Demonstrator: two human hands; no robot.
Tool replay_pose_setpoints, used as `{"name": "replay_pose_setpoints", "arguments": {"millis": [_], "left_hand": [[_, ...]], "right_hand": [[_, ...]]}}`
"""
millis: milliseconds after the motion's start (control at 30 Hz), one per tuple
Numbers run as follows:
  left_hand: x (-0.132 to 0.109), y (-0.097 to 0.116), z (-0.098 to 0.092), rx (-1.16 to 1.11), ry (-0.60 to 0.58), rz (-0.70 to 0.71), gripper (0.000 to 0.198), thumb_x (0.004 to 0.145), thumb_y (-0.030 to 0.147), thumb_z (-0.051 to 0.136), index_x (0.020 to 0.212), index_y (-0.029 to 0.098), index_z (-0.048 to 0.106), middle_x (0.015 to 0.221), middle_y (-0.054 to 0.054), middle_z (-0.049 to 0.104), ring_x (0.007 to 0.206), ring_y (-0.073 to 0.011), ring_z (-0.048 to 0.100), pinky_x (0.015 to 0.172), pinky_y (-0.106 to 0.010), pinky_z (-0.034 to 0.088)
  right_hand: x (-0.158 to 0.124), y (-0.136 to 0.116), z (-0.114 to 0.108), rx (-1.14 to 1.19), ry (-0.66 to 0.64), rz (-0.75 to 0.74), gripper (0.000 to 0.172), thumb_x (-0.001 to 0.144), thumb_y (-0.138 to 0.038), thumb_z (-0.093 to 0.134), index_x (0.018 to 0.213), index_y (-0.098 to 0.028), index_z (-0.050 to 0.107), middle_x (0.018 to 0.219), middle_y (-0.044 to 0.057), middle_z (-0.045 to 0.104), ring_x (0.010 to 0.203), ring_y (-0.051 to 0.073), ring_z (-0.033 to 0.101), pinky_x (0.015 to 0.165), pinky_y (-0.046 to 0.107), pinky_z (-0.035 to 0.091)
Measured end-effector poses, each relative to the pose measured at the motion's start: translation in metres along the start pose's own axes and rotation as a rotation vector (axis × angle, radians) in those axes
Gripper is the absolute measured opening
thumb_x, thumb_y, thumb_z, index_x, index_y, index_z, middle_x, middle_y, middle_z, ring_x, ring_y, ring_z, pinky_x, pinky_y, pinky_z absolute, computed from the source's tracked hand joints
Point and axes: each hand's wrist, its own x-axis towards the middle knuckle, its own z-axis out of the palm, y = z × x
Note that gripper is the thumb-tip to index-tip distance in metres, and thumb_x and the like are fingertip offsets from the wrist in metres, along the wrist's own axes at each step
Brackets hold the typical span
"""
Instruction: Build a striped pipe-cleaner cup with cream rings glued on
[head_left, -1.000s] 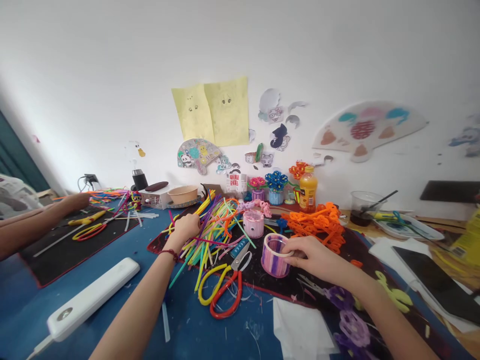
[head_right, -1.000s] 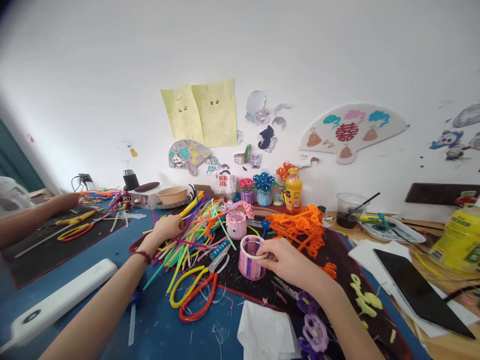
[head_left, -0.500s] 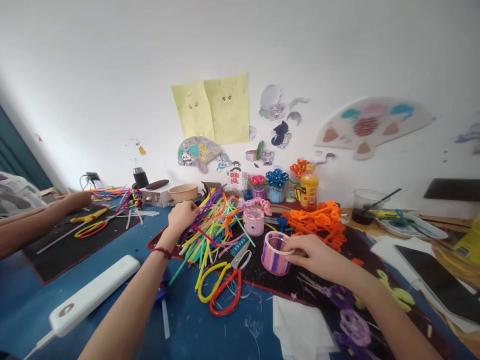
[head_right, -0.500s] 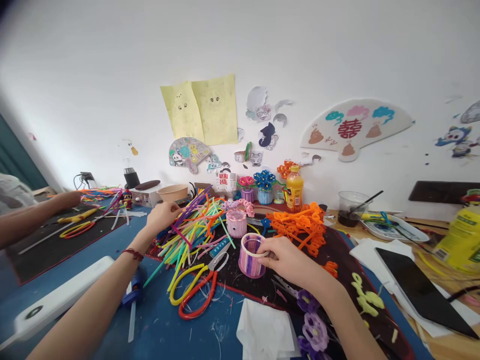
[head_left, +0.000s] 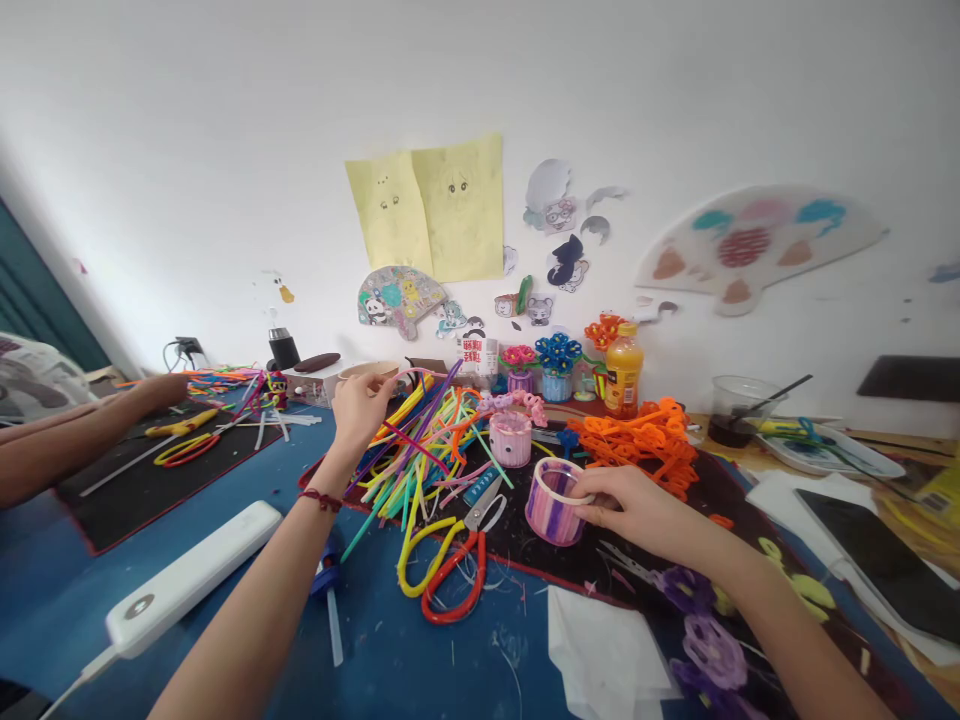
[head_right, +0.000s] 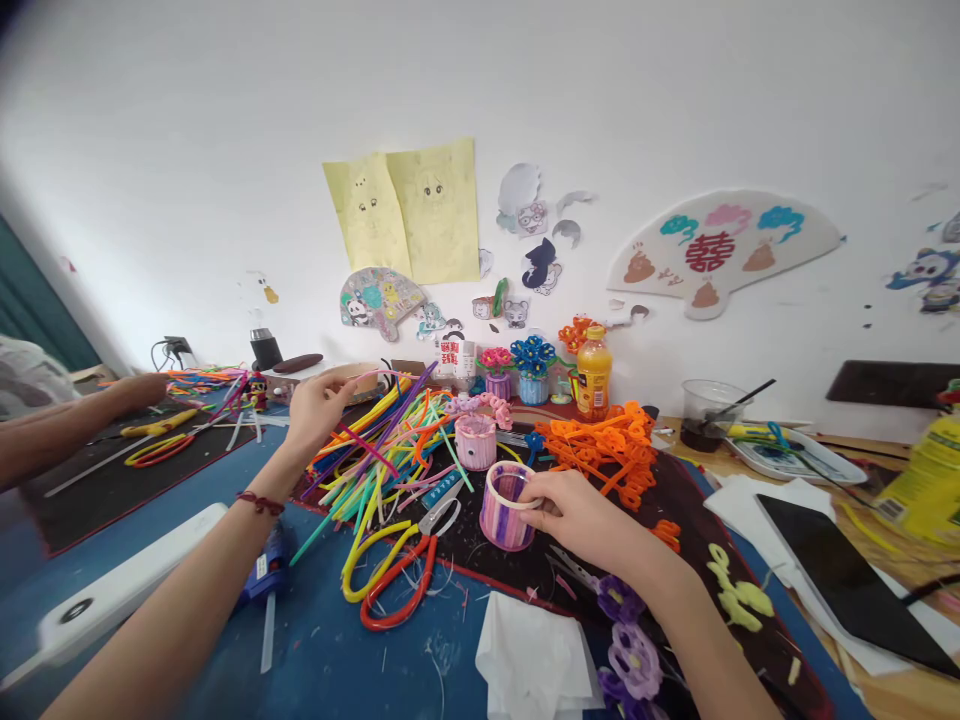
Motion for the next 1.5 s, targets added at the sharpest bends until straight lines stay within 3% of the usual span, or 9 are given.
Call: {"name": "replay_pose_setpoints", "arguments": {"millis": [167, 433, 633, 733, 833, 933, 1067, 1333, 1500], "left_hand": [[-0.001, 0.007, -0.005, 0.015, 0.073, -0.048, 0.037, 0.089, 0.044, 0.048, 0.101, 0.019, 0.072, 0.089, -0.009, 0.074, 0.087, -0.0258, 0.066, 0.076, -0.033, 0.046], [0.002, 0.009, 0.002, 0.015, 0.050, -0.160, 0.013, 0.078, 0.030, 0.061, 0.076, 0.018, 0.066, 0.087, -0.019, 0.073, 0.094, -0.0397, 0.067, 0.082, -0.049, 0.048], [0.002, 0.027, -0.006, -0.257, 0.134, -0.104, 0.017, 0.086, 0.031, 0.050, 0.092, 0.019, 0.061, 0.095, -0.010, 0.071, 0.096, -0.0251, 0.065, 0.092, -0.038, 0.045], [-0.014, 0.048, -0.013, -0.466, -0.004, -0.044, 0.020, 0.086, 0.034, 0.047, 0.089, 0.018, 0.059, 0.086, -0.006, 0.067, 0.077, -0.0163, 0.063, 0.072, -0.027, 0.048], [-0.044, 0.075, -0.018, -0.659, -0.333, 0.044, 0.029, 0.084, 0.044, 0.051, 0.078, 0.017, 0.060, 0.067, 0.000, 0.059, 0.051, -0.0095, 0.049, 0.049, -0.022, 0.037], [-0.078, 0.102, -0.019, -0.762, -0.638, 0.142, 0.033, 0.080, 0.047, 0.060, 0.069, 0.015, 0.061, 0.057, 0.002, 0.053, 0.048, -0.0075, 0.043, 0.045, -0.020, 0.030], [-0.113, 0.125, -0.007, -0.831, -0.871, 0.278, 0.028, 0.082, 0.039, 0.062, 0.067, 0.015, 0.061, 0.061, 0.001, 0.056, 0.056, -0.0091, 0.050, 0.053, -0.021, 0.038], [-0.124, 0.125, -0.001, -0.662, -0.994, 0.558, 0.024, 0.091, 0.034, 0.054, 0.082, 0.016, 0.067, 0.064, 0.003, 0.060, 0.056, -0.0086, 0.047, 0.052, -0.019, 0.035], [-0.094, 0.104, -0.007, -0.189, -0.770, 0.617, 0.024, 0.091, 0.037, 0.055, 0.083, 0.021, 0.071, 0.075, 0.002, 0.071, 0.066, -0.0113, 0.061, 0.063, -0.020, 0.044]], "right_hand": [[-0.001, -0.004, -0.001, 0.007, -0.001, -0.025, 0.027, 0.092, -0.036, 0.054, 0.074, -0.017, 0.062, 0.075, 0.002, 0.061, 0.069, 0.017, 0.052, 0.064, 0.025, 0.036], [0.001, -0.003, 0.000, -0.012, -0.011, -0.004, 0.026, 0.092, -0.035, 0.053, 0.077, -0.017, 0.064, 0.077, 0.002, 0.061, 0.069, 0.017, 0.052, 0.062, 0.025, 0.036], [0.000, -0.002, 0.000, 0.008, -0.007, -0.004, 0.027, 0.092, -0.036, 0.055, 0.076, -0.017, 0.065, 0.076, 0.002, 0.063, 0.068, 0.017, 0.055, 0.062, 0.024, 0.038], [0.000, -0.002, 0.000, 0.026, -0.016, 0.026, 0.023, 0.088, -0.036, 0.060, 0.079, -0.017, 0.067, 0.077, 0.003, 0.065, 0.067, 0.016, 0.058, 0.061, 0.024, 0.039], [0.000, -0.004, -0.002, -0.017, 0.022, 0.047, 0.024, 0.086, -0.040, 0.063, 0.081, -0.018, 0.070, 0.075, 0.003, 0.066, 0.063, 0.016, 0.056, 0.058, 0.025, 0.038], [-0.001, -0.006, -0.003, -0.019, 0.158, 0.050, 0.033, 0.089, -0.049, 0.058, 0.083, -0.019, 0.071, 0.079, 0.004, 0.068, 0.061, 0.016, 0.054, 0.058, 0.026, 0.039], [-0.002, -0.007, -0.005, 0.229, 0.233, 0.033, 0.055, 0.095, -0.061, 0.037, 0.086, -0.016, 0.067, 0.077, 0.006, 0.065, 0.053, 0.014, 0.049, 0.052, 0.026, 0.038], [-0.003, -0.023, -0.007, 0.391, 0.211, 0.043, 0.045, 0.088, -0.060, 0.053, 0.072, -0.018, 0.058, 0.060, -0.002, 0.052, 0.052, 0.012, 0.046, 0.050, 0.024, 0.035], [-0.003, -0.026, -0.008, 0.386, 0.249, 0.084, 0.041, 0.088, -0.054, 0.050, 0.071, -0.018, 0.060, 0.066, 0.002, 0.061, 0.053, 0.013, 0.051, 0.052, 0.025, 0.040]]}}
